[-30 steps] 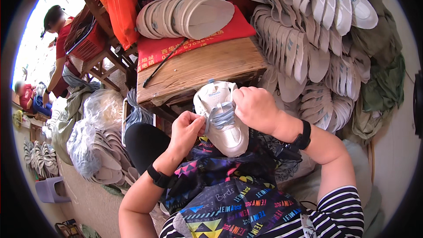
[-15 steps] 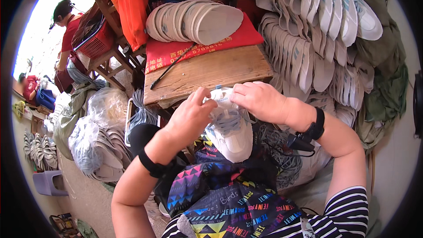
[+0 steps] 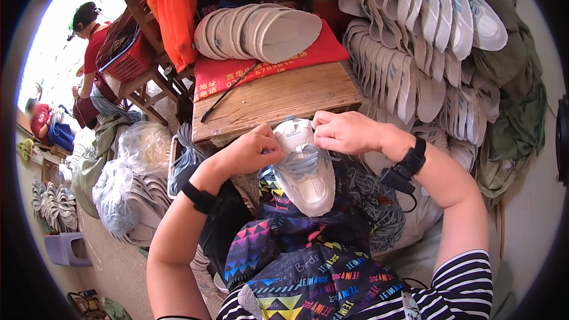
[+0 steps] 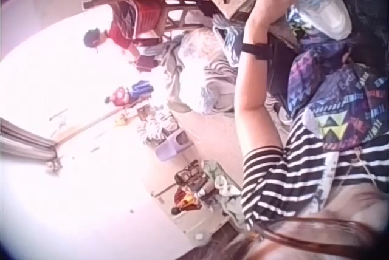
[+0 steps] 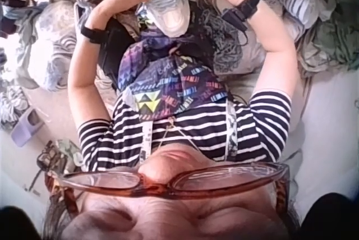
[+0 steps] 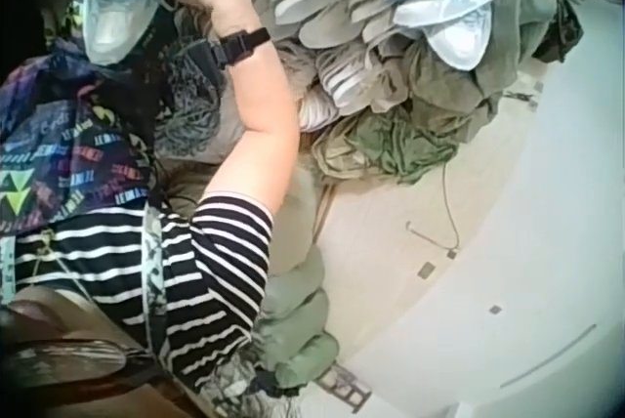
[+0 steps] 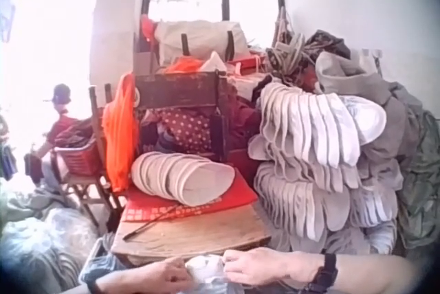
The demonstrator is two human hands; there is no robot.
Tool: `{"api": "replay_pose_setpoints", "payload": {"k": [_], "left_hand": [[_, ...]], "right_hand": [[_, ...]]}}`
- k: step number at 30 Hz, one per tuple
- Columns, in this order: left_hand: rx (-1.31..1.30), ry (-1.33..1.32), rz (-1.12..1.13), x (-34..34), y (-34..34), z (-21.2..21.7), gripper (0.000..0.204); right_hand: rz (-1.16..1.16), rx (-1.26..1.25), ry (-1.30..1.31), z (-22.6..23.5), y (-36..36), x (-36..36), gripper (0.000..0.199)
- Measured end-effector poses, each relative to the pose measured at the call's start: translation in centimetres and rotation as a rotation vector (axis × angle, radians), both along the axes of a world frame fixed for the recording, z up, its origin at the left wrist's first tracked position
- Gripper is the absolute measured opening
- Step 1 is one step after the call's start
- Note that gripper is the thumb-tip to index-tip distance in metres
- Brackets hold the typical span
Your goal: The person laces a shoe by hand, threading a shoelace through the eyelets and pulling it tight. They repeat this process, crossing the ends over the tongue until the shoe is fully laced.
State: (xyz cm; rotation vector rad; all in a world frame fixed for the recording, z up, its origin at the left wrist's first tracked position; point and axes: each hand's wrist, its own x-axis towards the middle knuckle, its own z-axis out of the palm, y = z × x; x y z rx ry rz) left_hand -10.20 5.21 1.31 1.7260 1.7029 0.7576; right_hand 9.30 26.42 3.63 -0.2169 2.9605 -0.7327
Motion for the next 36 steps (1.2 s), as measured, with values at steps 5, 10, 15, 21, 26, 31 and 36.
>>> {"api": "replay_pose_setpoints", "payload": {"k": [5, 10, 15, 21, 26, 31, 36], "left_hand": [[0.012, -0.157, 0.083, 0.9, -0.2, -0.6, 0.012], [0.095, -0.308, 0.387, 3.2, -0.7, -2.9, 0.011], [0.361, -0.463, 0.597, 4.4, 0.0, 1.6, 0.011], [0.416, -0.823, 0.562, 3.9, 0.6, 4.6, 0.019], [0.0, -0.852, 0.052, 2.9, -0.9, 1.8, 0.024], [0.108, -1.028, 0.263, 4.3, 0.0, 3.4, 0.02], [0.452, -1.447, 0.417, 3.3, -0.6, 2.3, 0.023]], "right_hand": [[-0.106, -0.256, -0.148, -1.2, 0.5, -1.4, 0.023], [-0.336, -0.523, -0.229, -1.1, -1.2, -1.4, 0.024], [-0.582, -0.995, -0.214, 3.0, -3.4, -1.9, 0.015], [-0.206, -1.025, -0.068, 6.2, -6.3, -3.2, 0.015], [-0.154, -1.107, -0.093, 10.3, -8.3, -2.0, 0.017], [-0.213, -1.169, 0.223, 8.7, -7.0, -2.7, 0.019], [-0.45, -1.512, 0.185, 6.5, -2.8, -0.5, 0.03]]}}
